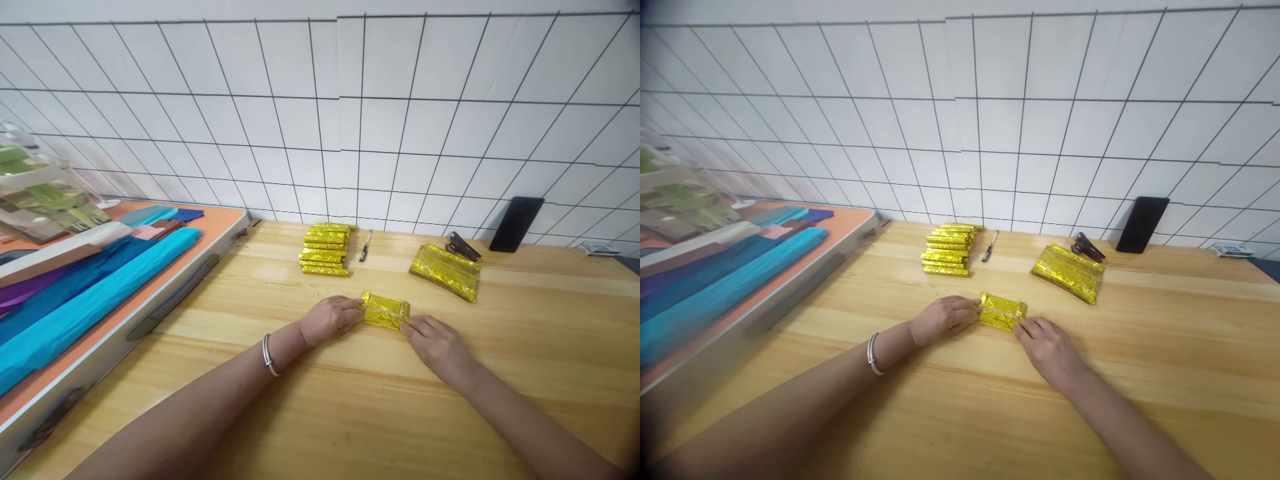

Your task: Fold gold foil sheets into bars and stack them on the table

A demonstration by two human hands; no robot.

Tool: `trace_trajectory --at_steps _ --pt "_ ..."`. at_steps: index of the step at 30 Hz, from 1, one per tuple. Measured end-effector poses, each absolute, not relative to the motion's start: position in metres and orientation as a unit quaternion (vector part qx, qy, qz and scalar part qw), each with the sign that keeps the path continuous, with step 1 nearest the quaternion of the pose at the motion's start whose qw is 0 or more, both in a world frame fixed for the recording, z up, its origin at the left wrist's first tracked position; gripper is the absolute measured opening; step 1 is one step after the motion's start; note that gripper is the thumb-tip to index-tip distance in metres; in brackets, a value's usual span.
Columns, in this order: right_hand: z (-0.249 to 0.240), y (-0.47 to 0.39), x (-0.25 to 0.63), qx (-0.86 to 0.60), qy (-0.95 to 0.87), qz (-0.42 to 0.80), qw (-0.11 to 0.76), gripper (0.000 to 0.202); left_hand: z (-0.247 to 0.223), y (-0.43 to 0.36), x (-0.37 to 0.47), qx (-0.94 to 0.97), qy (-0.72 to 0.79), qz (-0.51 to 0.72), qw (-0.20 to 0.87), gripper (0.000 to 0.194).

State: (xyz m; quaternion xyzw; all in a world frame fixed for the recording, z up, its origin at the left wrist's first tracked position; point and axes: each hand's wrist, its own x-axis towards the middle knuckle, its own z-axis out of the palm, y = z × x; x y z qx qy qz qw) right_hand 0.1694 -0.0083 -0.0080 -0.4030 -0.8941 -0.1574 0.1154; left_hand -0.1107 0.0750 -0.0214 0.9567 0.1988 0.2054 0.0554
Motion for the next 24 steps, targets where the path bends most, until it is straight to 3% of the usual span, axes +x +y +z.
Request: trace_trajectory --at_steps 6,13,19,24 --pt "-0.006 -0.016 0.152 -0.461 -0.867 -0.182 0.046 0.048 -0.019 0.067 -0.106 0.945 0.255 0.196 0.065 0.025" --pt "-0.002 -0.018 0.136 -0.497 -0.85 -0.176 -0.017 0.043 -0.014 0.063 -0.105 0.945 0.255 0.192 0.075 0.024" --pt "-0.01 -0.019 0.143 -0.5 -0.843 -0.195 0.029 0.041 -0.018 0.062 -0.105 0.929 0.284 0.211 0.11 0.022" --pt "-0.021 -0.018 0.153 -0.519 -0.825 -0.185 0.125 0.022 -0.018 0.062 -0.105 0.923 0.287 0.216 0.137 0.02"
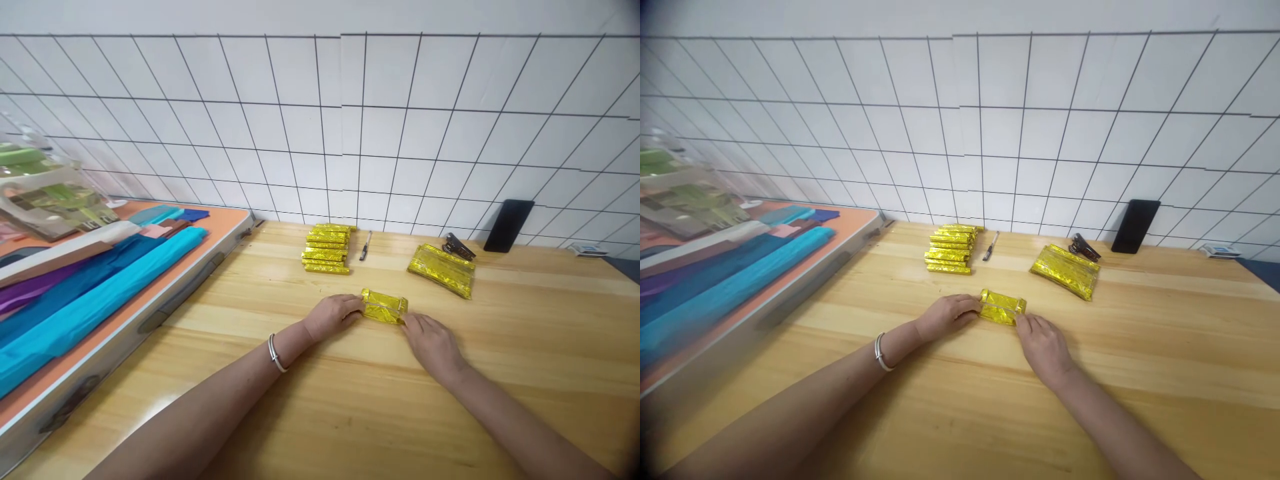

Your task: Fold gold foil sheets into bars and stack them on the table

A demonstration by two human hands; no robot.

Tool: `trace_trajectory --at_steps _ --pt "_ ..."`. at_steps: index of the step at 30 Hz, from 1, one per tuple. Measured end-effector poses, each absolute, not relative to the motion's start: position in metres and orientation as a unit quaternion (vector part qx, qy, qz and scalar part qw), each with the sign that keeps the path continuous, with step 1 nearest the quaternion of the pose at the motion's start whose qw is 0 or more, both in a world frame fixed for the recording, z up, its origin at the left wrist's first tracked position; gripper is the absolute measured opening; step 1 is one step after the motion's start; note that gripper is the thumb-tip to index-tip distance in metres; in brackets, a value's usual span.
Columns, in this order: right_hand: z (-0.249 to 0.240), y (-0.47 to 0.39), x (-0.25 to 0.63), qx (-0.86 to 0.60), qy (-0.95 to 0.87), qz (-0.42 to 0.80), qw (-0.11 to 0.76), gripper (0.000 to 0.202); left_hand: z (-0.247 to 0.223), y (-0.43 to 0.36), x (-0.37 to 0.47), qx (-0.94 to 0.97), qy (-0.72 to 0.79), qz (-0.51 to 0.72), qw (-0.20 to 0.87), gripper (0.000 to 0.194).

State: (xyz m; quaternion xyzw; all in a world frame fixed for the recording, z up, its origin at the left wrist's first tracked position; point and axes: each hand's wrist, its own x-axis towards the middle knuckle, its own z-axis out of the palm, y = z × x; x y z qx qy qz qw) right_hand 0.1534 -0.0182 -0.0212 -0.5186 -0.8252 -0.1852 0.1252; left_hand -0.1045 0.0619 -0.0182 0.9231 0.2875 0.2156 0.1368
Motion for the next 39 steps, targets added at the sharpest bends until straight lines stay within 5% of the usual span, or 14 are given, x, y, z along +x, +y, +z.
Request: trace_trajectory --at_steps 23,39 --pt "-0.01 -0.021 0.146 -0.605 -0.76 0.041 0.234 0.016 -0.022 0.049 -0.089 0.841 0.402 0.294 0.208 0.016" --pt "-0.016 -0.015 0.151 -0.578 -0.751 0.096 0.304 0.012 -0.02 0.058 -0.106 0.857 0.319 0.278 0.294 0.01"
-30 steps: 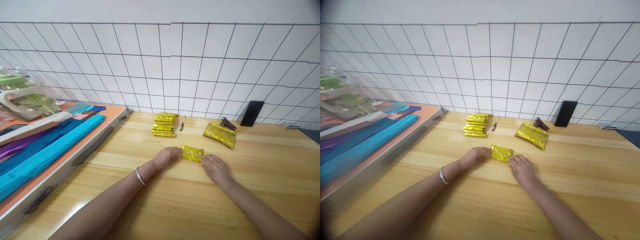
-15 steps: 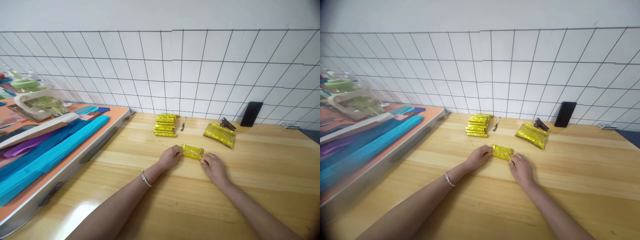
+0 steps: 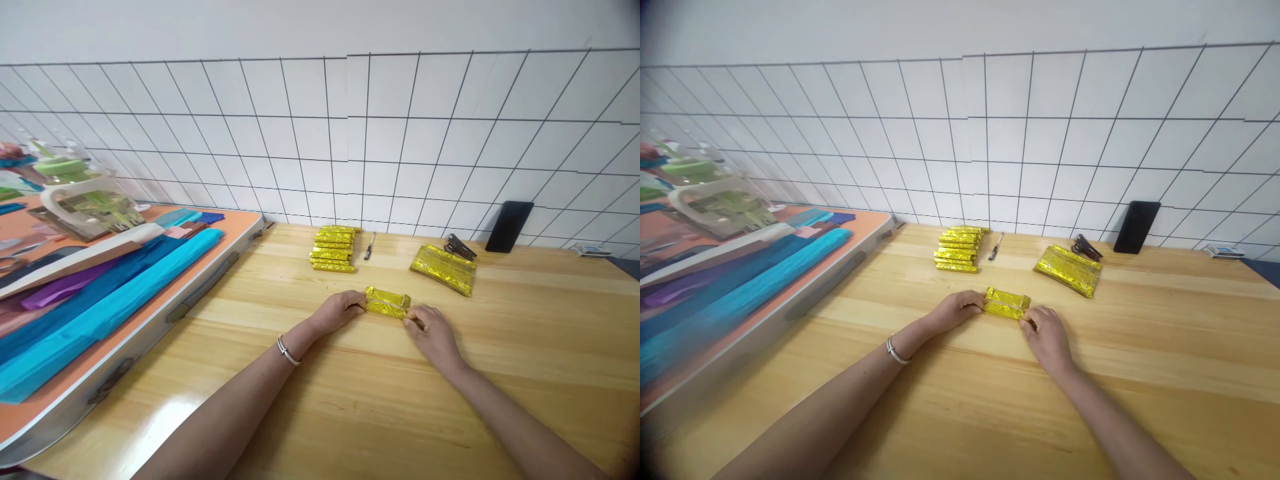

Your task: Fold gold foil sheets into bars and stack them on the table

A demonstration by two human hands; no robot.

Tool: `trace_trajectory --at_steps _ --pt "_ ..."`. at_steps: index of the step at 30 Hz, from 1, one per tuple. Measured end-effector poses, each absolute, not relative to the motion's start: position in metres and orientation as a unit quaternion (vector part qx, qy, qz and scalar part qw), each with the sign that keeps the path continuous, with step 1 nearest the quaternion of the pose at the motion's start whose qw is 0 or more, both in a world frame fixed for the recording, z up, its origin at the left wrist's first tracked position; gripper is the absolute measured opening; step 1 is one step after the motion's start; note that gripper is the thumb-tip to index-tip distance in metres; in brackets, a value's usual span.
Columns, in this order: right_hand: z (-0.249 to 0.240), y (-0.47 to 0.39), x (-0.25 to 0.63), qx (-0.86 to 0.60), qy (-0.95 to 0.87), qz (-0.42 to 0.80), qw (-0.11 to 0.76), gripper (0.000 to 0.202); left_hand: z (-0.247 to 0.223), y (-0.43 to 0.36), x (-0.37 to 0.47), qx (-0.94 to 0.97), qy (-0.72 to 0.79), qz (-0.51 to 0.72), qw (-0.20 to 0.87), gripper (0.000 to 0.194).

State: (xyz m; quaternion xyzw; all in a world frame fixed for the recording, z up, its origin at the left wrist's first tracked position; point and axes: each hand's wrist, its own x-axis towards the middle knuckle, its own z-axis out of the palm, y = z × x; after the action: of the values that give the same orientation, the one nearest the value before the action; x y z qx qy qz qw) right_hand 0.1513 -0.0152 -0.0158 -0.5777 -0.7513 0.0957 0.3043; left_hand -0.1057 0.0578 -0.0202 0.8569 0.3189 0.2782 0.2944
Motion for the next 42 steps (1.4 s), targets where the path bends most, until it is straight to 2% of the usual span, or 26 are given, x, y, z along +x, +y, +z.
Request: trace_trajectory --at_steps 11,22,30,35,42 --pt "-0.023 -0.003 0.153 -0.606 -0.737 0.076 0.289 0.013 -0.021 0.054 -0.097 0.858 0.354 0.293 0.231 0.011" --pt "-0.026 0.003 0.151 -0.638 -0.723 0.054 0.259 0.012 -0.028 0.051 -0.081 0.817 0.47 0.298 0.152 0.015" --pt "-0.016 0.019 0.158 -0.636 -0.744 0.079 0.191 0.011 -0.03 0.058 -0.081 0.806 0.499 0.28 0.152 0.016" --pt "-0.006 0.031 0.161 -0.622 -0.764 0.097 0.144 0.011 -0.022 0.068 -0.086 0.829 0.465 0.257 0.173 0.016" --pt "-0.002 0.02 0.159 -0.611 -0.776 0.096 0.124 0.011 -0.018 0.062 -0.092 0.843 0.433 0.259 0.188 0.009"
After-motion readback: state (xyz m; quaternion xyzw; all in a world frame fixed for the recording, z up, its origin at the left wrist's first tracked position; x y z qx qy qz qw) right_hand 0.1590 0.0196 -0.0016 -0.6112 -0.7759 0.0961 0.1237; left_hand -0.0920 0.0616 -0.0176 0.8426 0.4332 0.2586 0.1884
